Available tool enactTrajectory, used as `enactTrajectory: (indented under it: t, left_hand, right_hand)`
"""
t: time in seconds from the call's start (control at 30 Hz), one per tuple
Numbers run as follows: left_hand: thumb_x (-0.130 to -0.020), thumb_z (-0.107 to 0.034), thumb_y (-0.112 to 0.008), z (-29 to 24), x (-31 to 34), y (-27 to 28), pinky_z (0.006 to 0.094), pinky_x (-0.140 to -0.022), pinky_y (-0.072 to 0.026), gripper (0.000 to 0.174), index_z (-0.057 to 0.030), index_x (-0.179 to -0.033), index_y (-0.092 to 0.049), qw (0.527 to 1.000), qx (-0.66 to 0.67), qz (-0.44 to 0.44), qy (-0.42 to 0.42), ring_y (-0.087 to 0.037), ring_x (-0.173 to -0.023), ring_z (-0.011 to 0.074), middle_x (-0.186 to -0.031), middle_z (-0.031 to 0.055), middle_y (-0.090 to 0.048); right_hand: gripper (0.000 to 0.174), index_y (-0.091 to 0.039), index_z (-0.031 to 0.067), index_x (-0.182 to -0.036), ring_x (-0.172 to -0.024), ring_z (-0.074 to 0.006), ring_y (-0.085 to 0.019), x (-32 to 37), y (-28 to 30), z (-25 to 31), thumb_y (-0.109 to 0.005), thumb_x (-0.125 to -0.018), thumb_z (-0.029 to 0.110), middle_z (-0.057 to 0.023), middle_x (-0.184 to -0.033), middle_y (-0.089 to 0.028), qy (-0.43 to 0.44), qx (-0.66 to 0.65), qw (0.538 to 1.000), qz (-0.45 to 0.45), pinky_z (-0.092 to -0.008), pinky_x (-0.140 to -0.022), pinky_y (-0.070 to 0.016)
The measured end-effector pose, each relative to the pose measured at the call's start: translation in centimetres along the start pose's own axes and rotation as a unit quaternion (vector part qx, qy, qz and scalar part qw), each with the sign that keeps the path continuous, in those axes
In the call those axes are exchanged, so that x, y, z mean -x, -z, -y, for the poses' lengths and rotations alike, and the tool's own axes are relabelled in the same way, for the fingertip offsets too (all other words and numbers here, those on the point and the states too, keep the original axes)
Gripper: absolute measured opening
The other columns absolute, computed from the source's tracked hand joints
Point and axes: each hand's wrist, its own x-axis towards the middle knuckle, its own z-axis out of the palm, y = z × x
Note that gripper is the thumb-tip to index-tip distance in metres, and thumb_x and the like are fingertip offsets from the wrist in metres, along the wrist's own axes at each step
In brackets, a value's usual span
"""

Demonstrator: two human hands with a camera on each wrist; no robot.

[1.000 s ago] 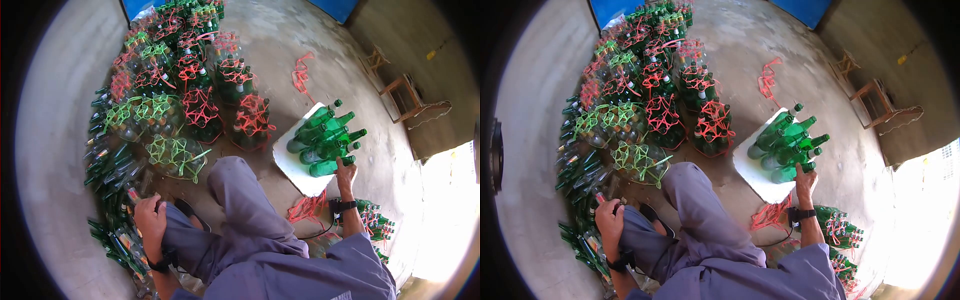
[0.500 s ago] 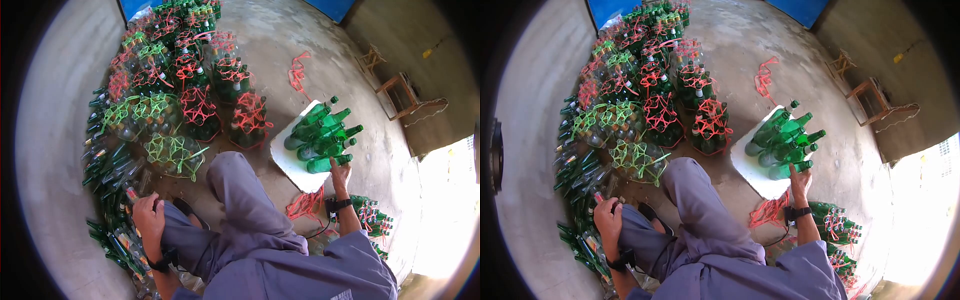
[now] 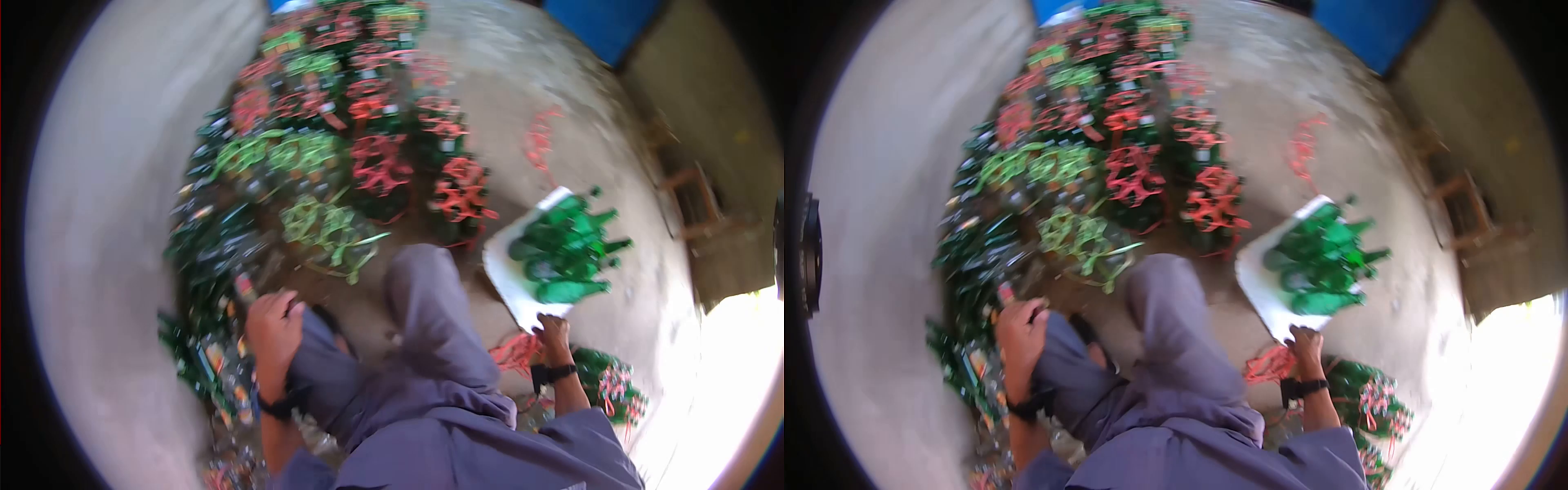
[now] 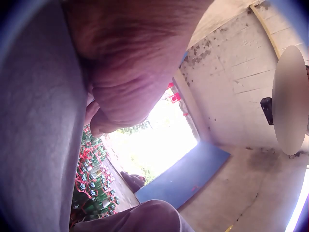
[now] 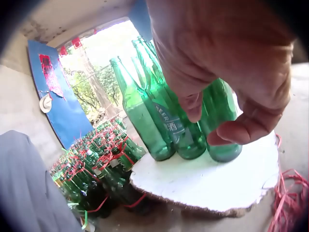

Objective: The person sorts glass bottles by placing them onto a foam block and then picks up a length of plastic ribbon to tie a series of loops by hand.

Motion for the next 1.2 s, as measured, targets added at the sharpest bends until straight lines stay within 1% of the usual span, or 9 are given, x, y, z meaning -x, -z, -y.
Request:
enactTrajectory:
  t: [0.03,0.4,0.7,0.93,0.97,1.07,1.1,1.13,1.2]
  left_hand:
    - [-0.080,-0.012,-0.073,0.6,0.2,-0.3,0.0427,-0.082,-0.0497,0.021,-0.0056,-0.100,-0.071,0.999,0.000,-0.031,-0.022,-0.065,-0.087,0.0334,-0.089,0.0104,-0.070]
    - [-0.097,-0.025,-0.064,11.5,14.5,-2.4,0.0338,-0.081,-0.0516,0.029,-0.0012,-0.113,-0.068,0.827,0.360,-0.167,0.398,-0.068,-0.087,0.0257,-0.097,0.0110,-0.072]
    - [-0.083,-0.017,-0.067,24.3,32.3,1.3,0.0419,-0.082,-0.0514,0.032,-0.0016,-0.111,-0.066,0.757,-0.133,-0.127,0.627,-0.069,-0.096,0.0312,-0.100,0.0193,-0.070]
    - [-0.084,-0.026,-0.070,36.0,43.3,1.5,0.0400,-0.063,-0.0485,0.028,0.0009,-0.093,-0.066,0.706,0.075,-0.225,0.668,-0.062,-0.070,0.0247,-0.076,0.0098,-0.063]
    - [-0.088,-0.027,-0.068,40.4,46.3,0.9,0.0334,-0.055,-0.0456,0.023,-0.0042,-0.090,-0.065,0.826,-0.149,-0.054,0.540,-0.057,-0.063,0.0148,-0.071,0.0020,-0.057]
    - [-0.090,-0.025,-0.067,38.6,42.7,1.3,0.0318,-0.055,-0.0483,0.022,-0.0034,-0.092,-0.063,0.701,0.225,-0.215,0.641,-0.060,-0.067,0.0167,-0.082,0.0047,-0.059]
    - [-0.089,-0.021,-0.069,37.6,42.8,1.2,0.0309,-0.063,-0.0522,0.021,-0.0014,-0.094,-0.062,0.909,0.042,-0.133,0.393,-0.062,-0.078,0.0185,-0.096,0.0090,-0.058]
    - [-0.095,-0.016,-0.062,38.1,41.7,1.4,0.0401,-0.093,-0.0531,0.040,-0.0037,-0.132,-0.058,0.678,0.325,-0.180,0.635,-0.061,-0.108,0.0271,-0.117,0.0113,-0.063]
    - [-0.093,-0.012,-0.064,38.4,40.7,1.2,0.0318,-0.070,-0.0529,0.011,-0.0012,-0.095,-0.061,0.585,0.331,-0.300,0.677,-0.062,-0.087,0.0201,-0.101,0.0093,-0.056]
  right_hand:
    - [0.030,-0.068,-0.0087,-0.106,-0.071,-0.0198,-0.067,0.4,-0.5,-0.4,-0.071,-0.088,0.015,-0.0141,-0.096,-0.070,0.185,0.196,0.960,0.073,-0.0291,-0.056,-0.0535]
    - [0.037,-0.073,-0.0070,-0.101,-0.061,-0.0119,-0.062,2.6,-8.2,13.6,-0.066,-0.093,0.028,-0.0054,-0.073,-0.068,0.069,0.026,0.956,0.283,-0.0276,-0.058,-0.0515]
    - [0.025,-0.072,-0.0006,-0.086,-0.076,-0.0366,-0.068,-1.3,-9.7,7.0,-0.059,-0.088,0.020,-0.0199,-0.082,-0.070,0.371,0.193,0.849,0.323,-0.0436,-0.062,-0.0489]
    - [0.024,-0.070,-0.0014,-0.083,-0.076,-0.0376,-0.067,-0.3,-9.6,3.5,-0.058,-0.087,0.019,-0.0218,-0.080,-0.068,0.330,0.154,0.849,0.384,-0.0447,-0.063,-0.0486]
    - [0.024,-0.070,-0.0016,-0.083,-0.076,-0.0377,-0.067,-0.1,-9.9,3.2,-0.058,-0.087,0.019,-0.0221,-0.080,-0.067,0.311,0.154,0.863,0.368,-0.0449,-0.063,-0.0485]
    - [0.024,-0.069,-0.0019,-0.081,-0.075,-0.0381,-0.066,0.1,-10.6,2.3,-0.058,-0.086,0.019,-0.0228,-0.079,-0.067,0.255,0.147,0.909,0.295,-0.0454,-0.063,-0.0484]
    - [0.024,-0.069,-0.0020,-0.081,-0.075,-0.0383,-0.066,0.2,-10.7,2.1,-0.058,-0.086,0.019,-0.0231,-0.079,-0.066,0.238,0.141,0.922,0.270,-0.0455,-0.063,-0.0483]
    - [0.024,-0.068,-0.0021,-0.081,-0.075,-0.0384,-0.066,0.3,-10.8,2.1,-0.058,-0.086,0.019,-0.0234,-0.079,-0.066,0.226,0.133,0.932,0.251,-0.0457,-0.063,-0.0483]
    - [0.024,-0.062,-0.0025,-0.073,-0.070,-0.0400,-0.062,2.3,-10.5,5.5,-0.059,-0.083,0.020,-0.0247,-0.074,-0.061,0.189,0.184,0.939,0.219,-0.0487,-0.061,-0.0457]
